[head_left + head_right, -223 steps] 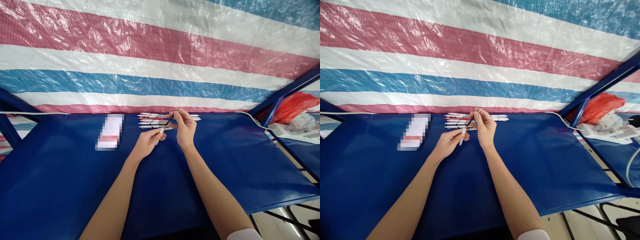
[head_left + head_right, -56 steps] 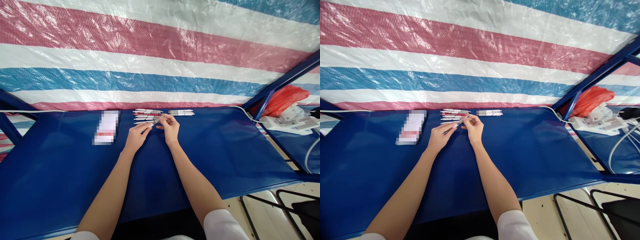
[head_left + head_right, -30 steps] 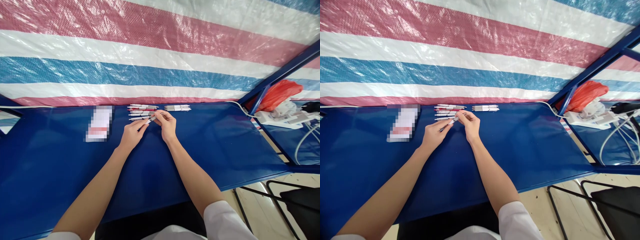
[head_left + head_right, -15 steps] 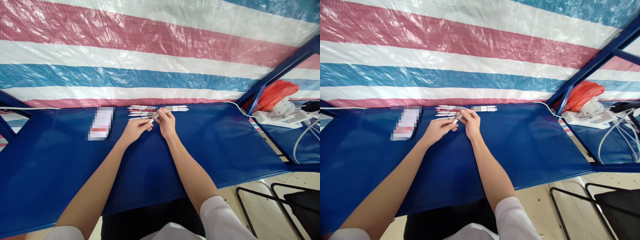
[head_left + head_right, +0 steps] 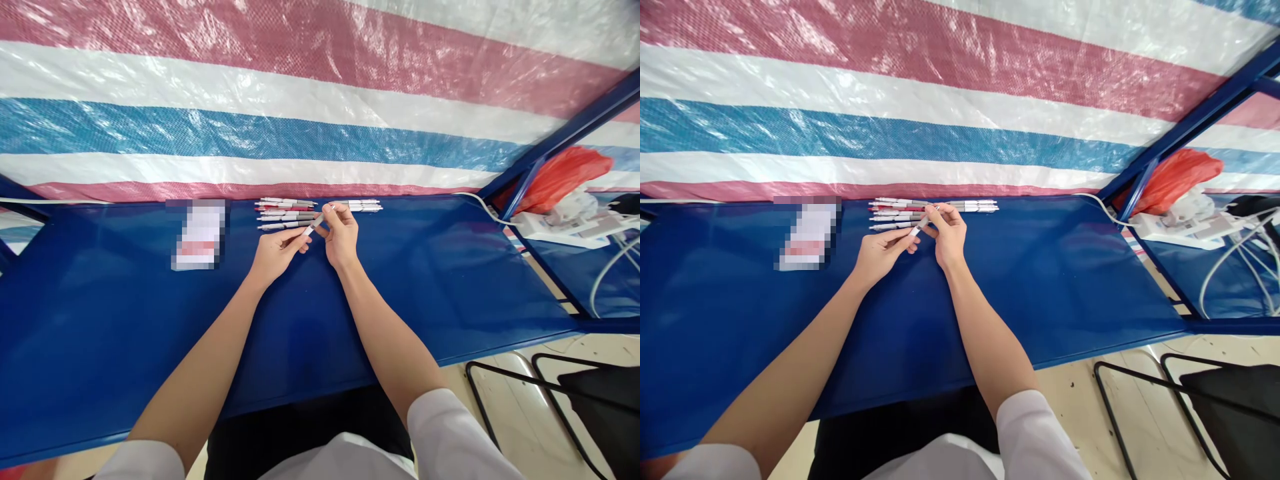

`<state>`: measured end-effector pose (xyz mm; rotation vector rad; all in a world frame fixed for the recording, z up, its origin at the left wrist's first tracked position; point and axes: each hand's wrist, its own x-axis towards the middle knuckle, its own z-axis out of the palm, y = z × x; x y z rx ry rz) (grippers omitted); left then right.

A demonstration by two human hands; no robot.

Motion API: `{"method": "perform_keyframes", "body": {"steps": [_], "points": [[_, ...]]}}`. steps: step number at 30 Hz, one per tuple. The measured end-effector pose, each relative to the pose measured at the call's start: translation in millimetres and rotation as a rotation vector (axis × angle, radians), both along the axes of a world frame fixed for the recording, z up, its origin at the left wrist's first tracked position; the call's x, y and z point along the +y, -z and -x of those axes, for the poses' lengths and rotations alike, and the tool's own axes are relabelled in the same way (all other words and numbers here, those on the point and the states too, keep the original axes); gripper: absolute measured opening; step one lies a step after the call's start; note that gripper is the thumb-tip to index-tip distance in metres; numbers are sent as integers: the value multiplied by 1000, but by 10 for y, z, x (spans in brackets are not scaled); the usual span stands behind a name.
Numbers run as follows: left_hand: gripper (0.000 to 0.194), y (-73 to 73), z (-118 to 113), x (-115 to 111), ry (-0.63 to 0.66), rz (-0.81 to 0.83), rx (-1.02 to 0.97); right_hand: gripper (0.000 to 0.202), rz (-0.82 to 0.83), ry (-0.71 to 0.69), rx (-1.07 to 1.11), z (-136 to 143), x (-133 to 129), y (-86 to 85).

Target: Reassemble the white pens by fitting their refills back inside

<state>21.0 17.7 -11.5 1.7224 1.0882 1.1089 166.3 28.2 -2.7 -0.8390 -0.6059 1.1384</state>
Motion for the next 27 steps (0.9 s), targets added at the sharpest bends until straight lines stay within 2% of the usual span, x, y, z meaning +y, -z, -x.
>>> {"method": "perform_keyframes", "body": {"steps": [5,8,10,15,17,23,27], "points": [[34,-51,74,-3,178,206,-132,31,-55,-112,84,-34,-25,4],[34,-55,94,-8,197,248,-135,33,-67,-133,128,-22,-19,14],[34,-39,83,-15,146,184,-81,35,-56,-102,144,-5,-10,12],[31,19,34,-39,-7,-108,98,38,-3,15,130,38,11,-3],[31,21,31,-40,-7,-117,109,36,-5,17,129,44,13,-6],[36,-33,101,-20,105,172,-78,27,-4,-124,119,15,-19,-35],[35,-52,144,-14,193,292,-203,25,-16,-203,100,-10,-38,-44]]}}
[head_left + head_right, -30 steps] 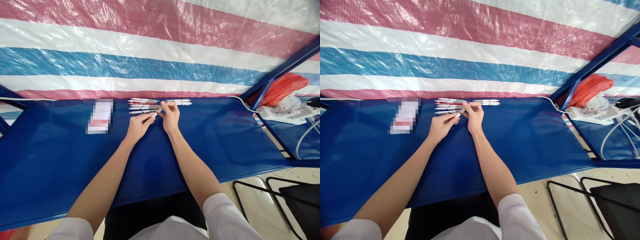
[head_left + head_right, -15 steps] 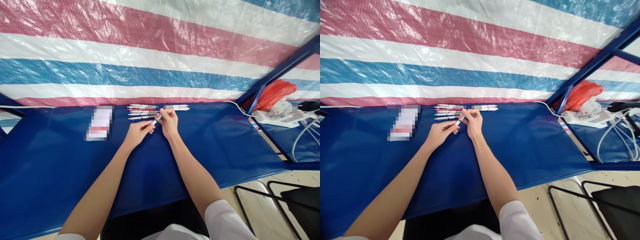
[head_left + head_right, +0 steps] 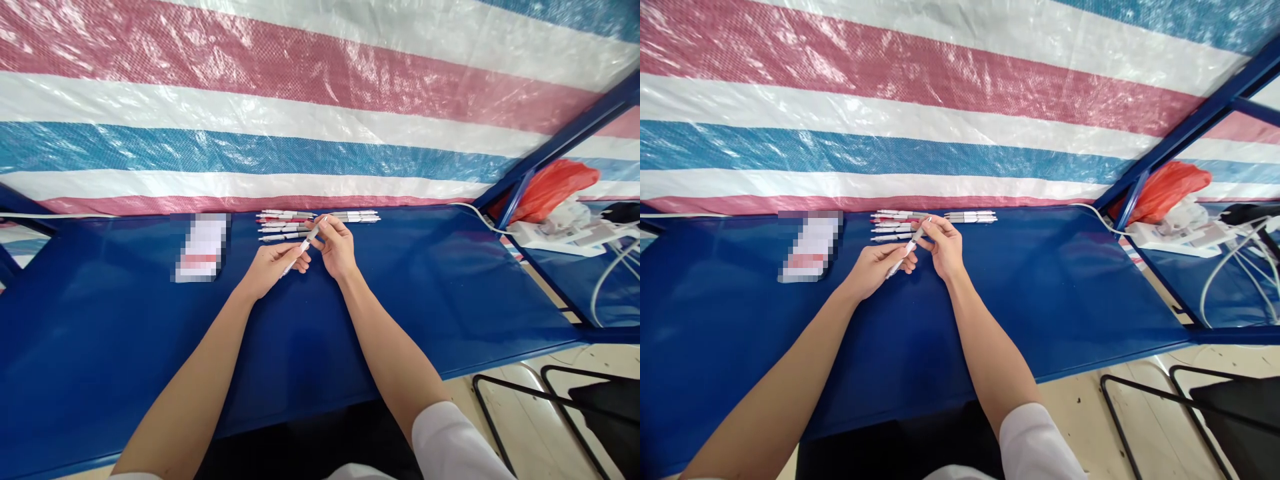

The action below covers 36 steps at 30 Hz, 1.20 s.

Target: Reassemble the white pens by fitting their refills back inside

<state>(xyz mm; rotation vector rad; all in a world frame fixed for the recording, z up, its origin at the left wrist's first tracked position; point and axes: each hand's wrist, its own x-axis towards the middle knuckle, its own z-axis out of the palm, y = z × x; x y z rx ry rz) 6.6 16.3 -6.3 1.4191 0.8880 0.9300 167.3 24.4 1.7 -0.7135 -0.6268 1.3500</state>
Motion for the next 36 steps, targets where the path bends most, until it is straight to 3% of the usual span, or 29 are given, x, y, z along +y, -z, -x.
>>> {"method": "perform_keyframes", "body": {"steps": [5,9,13,20,28,36], "points": [[35,44,-21,9,-68,-113,61,27,-23,-17,8,-11,32,31],[33,92,-61,11,-170,-222,145,29,-11,56,22,10,54,41],[32,105,-91,-2,-195,-281,209,31,3,139,10,42,48,36],[39,68,-83,-8,-134,-210,201,28,22,140,-63,40,29,36],[42,-69,-54,-27,8,-31,79,27,-10,18,-29,0,-21,-15],[44,20,-76,-30,-98,-120,177,35,6,131,-38,36,8,33]]}}
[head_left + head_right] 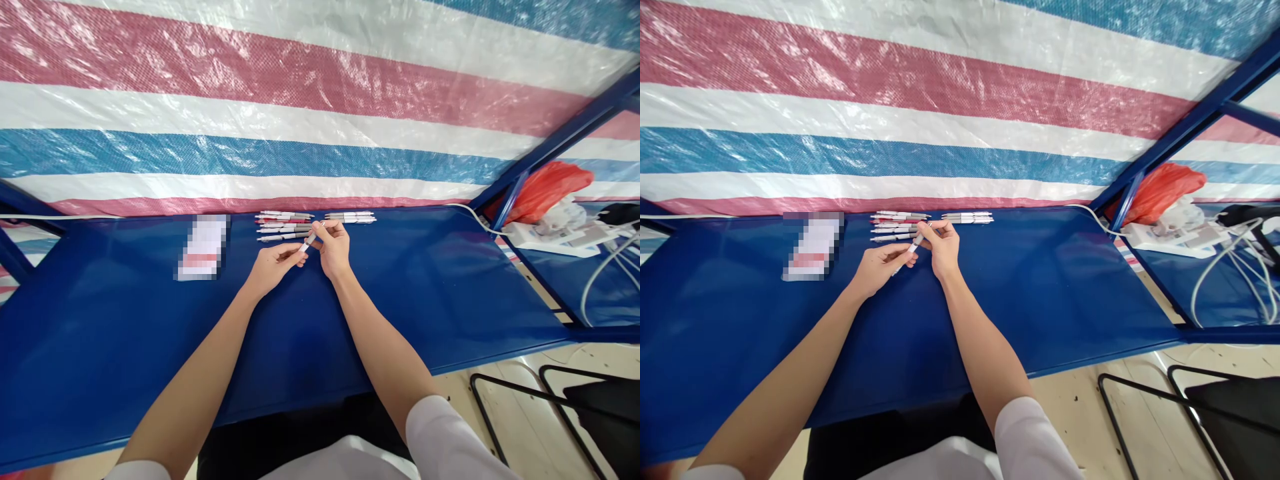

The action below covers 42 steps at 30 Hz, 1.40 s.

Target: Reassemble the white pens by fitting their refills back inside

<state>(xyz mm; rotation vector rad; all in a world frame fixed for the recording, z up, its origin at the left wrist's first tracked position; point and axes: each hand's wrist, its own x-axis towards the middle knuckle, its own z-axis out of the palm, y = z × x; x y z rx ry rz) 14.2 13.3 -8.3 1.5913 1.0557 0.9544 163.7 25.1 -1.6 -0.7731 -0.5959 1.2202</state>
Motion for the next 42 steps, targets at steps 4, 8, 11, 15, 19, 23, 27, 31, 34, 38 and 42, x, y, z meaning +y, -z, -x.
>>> {"method": "perform_keyframes", "body": {"steps": [4,8,11,15,19,23,27,31,34,38,42], "points": [[48,39,-33,-4,-55,-69,44,34,7,29,-1,2,10,6],[48,-10,-4,14,-7,-17,-5,29,10,-46,8,-18,-7,-14],[47,-62,31,23,47,75,-63,28,12,-93,-15,-30,-14,-21],[45,-61,54,28,67,79,-44,29,35,-69,-33,-27,9,-6],[44,9,64,46,-20,-48,59,28,32,-9,-42,-2,39,21],[44,44,79,68,-34,-92,91,27,20,-10,-53,20,45,38],[42,1,87,63,4,-67,54,27,1,-80,-13,7,29,26],[39,-55,76,39,34,-16,-37,30,15,-148,38,-18,7,5],[40,-61,59,27,74,23,-77,27,28,-154,37,-25,-1,5],[41,-6,40,20,39,-11,-13,28,3,-111,37,-13,7,24],[37,45,21,12,-91,-149,86,33,-13,-65,34,6,19,25]]}}
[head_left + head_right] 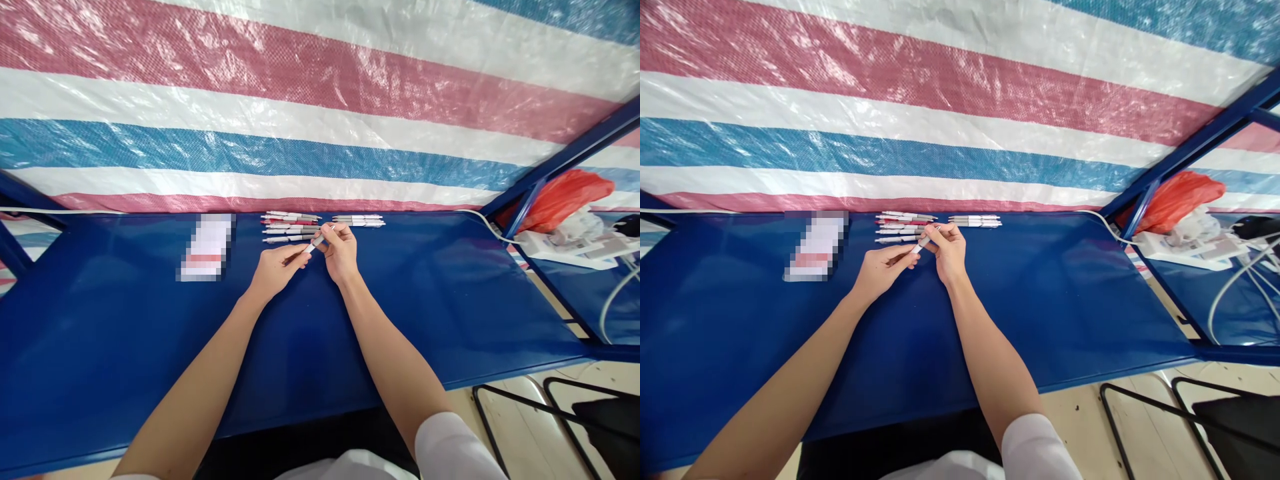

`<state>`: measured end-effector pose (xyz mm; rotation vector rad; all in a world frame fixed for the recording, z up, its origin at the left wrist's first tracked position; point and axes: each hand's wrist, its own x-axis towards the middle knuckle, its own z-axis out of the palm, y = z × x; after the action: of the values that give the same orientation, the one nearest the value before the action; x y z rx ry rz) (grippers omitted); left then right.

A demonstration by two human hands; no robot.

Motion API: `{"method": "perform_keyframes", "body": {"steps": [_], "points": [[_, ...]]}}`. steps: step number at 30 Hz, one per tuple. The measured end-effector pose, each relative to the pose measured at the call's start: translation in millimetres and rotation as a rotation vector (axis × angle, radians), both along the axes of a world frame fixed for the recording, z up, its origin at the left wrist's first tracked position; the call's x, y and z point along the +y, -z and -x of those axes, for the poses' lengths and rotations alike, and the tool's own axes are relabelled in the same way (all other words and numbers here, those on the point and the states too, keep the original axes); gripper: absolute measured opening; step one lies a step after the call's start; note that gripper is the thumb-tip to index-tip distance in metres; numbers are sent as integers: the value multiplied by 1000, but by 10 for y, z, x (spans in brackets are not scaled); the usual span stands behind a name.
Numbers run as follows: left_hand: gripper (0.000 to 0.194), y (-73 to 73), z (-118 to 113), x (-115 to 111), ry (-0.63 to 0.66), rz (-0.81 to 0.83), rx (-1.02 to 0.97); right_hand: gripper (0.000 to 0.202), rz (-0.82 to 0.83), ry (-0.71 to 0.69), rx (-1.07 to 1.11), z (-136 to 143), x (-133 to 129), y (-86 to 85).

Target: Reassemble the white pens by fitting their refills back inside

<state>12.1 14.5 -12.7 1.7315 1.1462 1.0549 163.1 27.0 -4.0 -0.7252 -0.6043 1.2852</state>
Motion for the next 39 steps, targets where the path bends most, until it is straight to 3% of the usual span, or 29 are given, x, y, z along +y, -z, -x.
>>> {"method": "perform_keyframes", "body": {"steps": [4,12,15,19,25,27,31,39], "points": [[38,-51,-17,-2,-9,29,-18,29,26,-31,10,-15,-3,-29],[35,-152,48,-13,314,385,-194,24,24,-160,20,-87,-27,-16],[34,-149,67,-11,372,447,-215,24,2,-169,30,-87,-30,-6],[29,-124,38,-4,273,294,-117,26,-9,-128,9,-63,-22,-18],[23,6,-37,-11,-51,-283,110,41,-2,13,39,-5,5,-26],[22,29,-44,-12,-81,-342,153,40,1,17,22,1,8,-22],[27,18,-38,-2,-36,-150,114,29,-9,-61,29,-27,8,-18],[40,-91,-24,-10,179,195,-140,23,7,-182,48,-112,2,-9]]}}
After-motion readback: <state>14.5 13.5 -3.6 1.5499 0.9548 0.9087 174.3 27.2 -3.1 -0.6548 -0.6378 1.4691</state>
